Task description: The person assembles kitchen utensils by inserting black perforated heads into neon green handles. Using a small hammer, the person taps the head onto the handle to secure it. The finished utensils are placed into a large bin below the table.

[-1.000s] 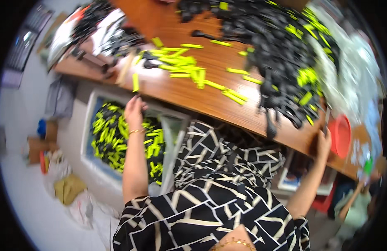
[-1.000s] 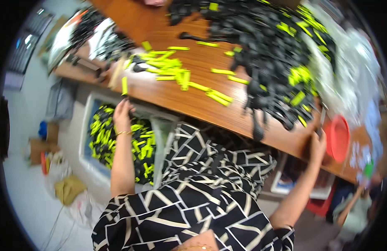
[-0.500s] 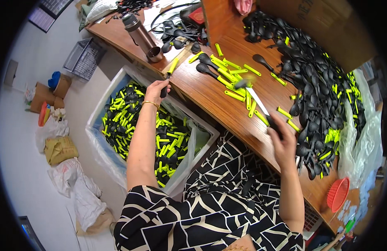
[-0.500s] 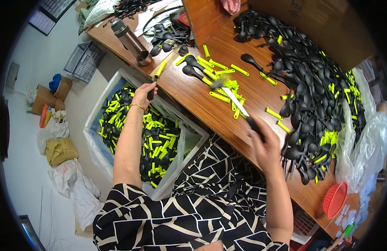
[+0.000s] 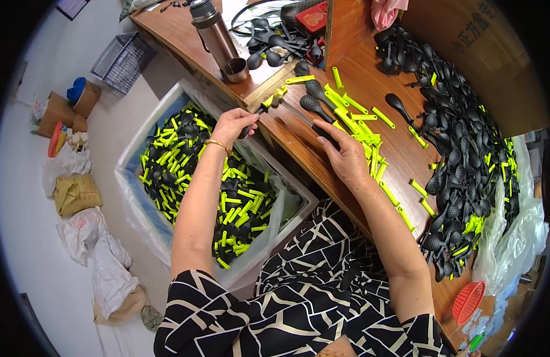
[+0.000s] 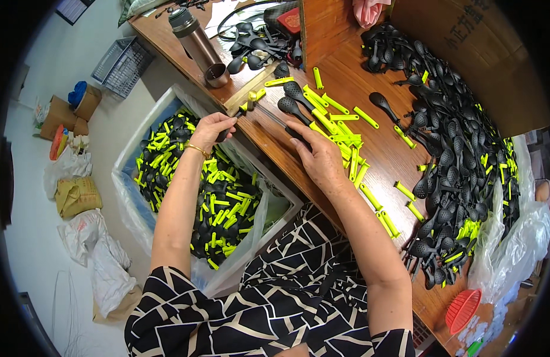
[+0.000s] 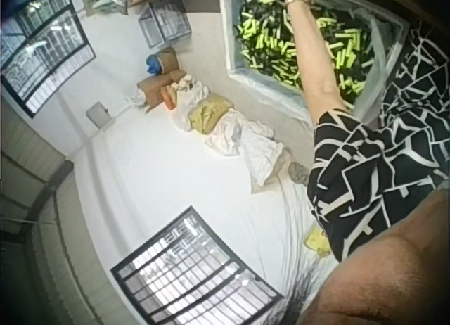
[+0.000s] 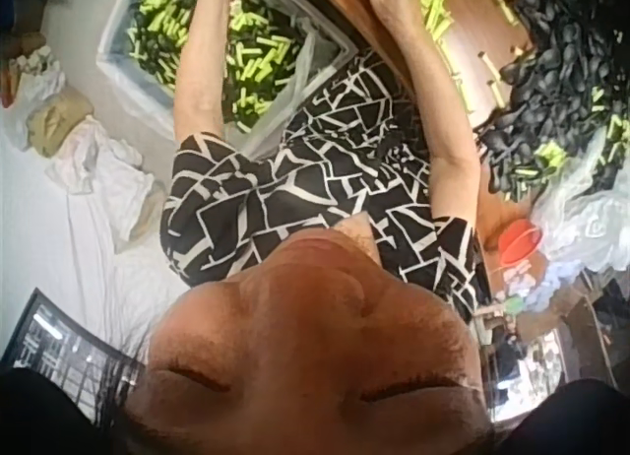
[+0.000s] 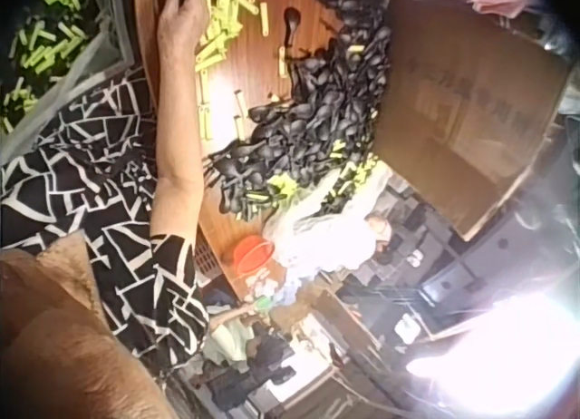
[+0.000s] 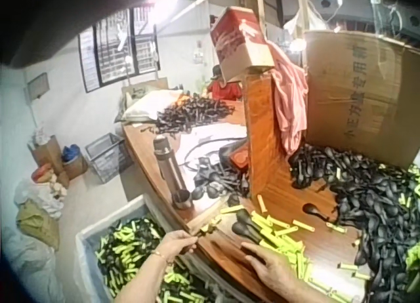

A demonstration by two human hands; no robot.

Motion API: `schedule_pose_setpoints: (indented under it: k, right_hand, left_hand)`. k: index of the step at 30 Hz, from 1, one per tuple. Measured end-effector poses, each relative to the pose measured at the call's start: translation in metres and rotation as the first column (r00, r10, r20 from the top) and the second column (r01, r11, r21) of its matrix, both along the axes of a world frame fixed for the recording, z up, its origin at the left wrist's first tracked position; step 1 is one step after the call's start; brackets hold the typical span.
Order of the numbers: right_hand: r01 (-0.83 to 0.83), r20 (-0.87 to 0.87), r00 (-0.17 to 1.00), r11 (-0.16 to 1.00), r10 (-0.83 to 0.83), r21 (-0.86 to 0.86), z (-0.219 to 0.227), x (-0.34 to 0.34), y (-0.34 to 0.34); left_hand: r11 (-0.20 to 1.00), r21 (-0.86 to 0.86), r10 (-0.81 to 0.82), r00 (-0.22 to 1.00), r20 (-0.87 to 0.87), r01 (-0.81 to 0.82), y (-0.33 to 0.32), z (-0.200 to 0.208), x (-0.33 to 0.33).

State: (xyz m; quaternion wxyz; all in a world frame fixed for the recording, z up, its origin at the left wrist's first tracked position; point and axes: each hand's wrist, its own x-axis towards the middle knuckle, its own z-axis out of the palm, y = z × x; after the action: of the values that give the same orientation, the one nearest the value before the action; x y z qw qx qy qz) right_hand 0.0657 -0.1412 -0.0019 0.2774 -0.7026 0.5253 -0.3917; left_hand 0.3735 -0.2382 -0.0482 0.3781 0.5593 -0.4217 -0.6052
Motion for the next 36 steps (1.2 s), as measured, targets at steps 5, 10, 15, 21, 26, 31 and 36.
schedule_pose_setpoints:
  k: [5, 10, 15, 21, 26, 31, 36]
  right_hand:
    - [0.042, 0.177, 0.984, 0.972, 0.0, -0.23, 0.002, 0.015, -0.018]
    - [-0.034, -0.095, 0.995, 0.994, 0.024, -0.099, -0.005, 0.018, -0.032]
    - [0.067, 0.316, 0.949, 0.977, -0.001, -0.201, 0.004, 0.013, -0.037]
    - [-0.032, -0.106, 0.994, 0.999, 0.029, -0.027, 0.002, -0.003, -0.037]
    - [0.057, 0.269, 0.963, 0.964, 0.015, -0.258, 0.01, 0.014, -0.038]
    - [-0.1, -0.263, 0.956, 0.987, 0.13, 0.122, 0.018, 0.017, -0.033]
    - [-0.001, 0.125, 0.992, 1.0, -0.003, 0.025, 0.023, -0.014, -0.013]
  left_hand:
    - [0.999, 0.042, -0.017, 0.997, 0.07, 0.014, -0.001, 0.008, 0.0]
    - [0.999, 0.037, -0.039, 0.993, 0.11, 0.035, -0.006, 0.006, 0.0]
    - [0.999, 0.021, -0.05, 0.994, 0.099, 0.048, -0.007, 0.005, 0.002]
    - [0.998, 0.045, -0.052, 0.994, 0.091, 0.049, -0.006, 0.004, 0.001]
    - [0.999, 0.009, -0.049, 0.996, 0.075, 0.048, -0.006, 0.001, 0.002]
    - [0.998, 0.005, -0.063, 0.993, 0.104, 0.063, -0.005, -0.001, 0.006]
    - [0.999, 0.018, -0.05, 0.996, 0.071, 0.049, 0.0, 0.004, 0.0]
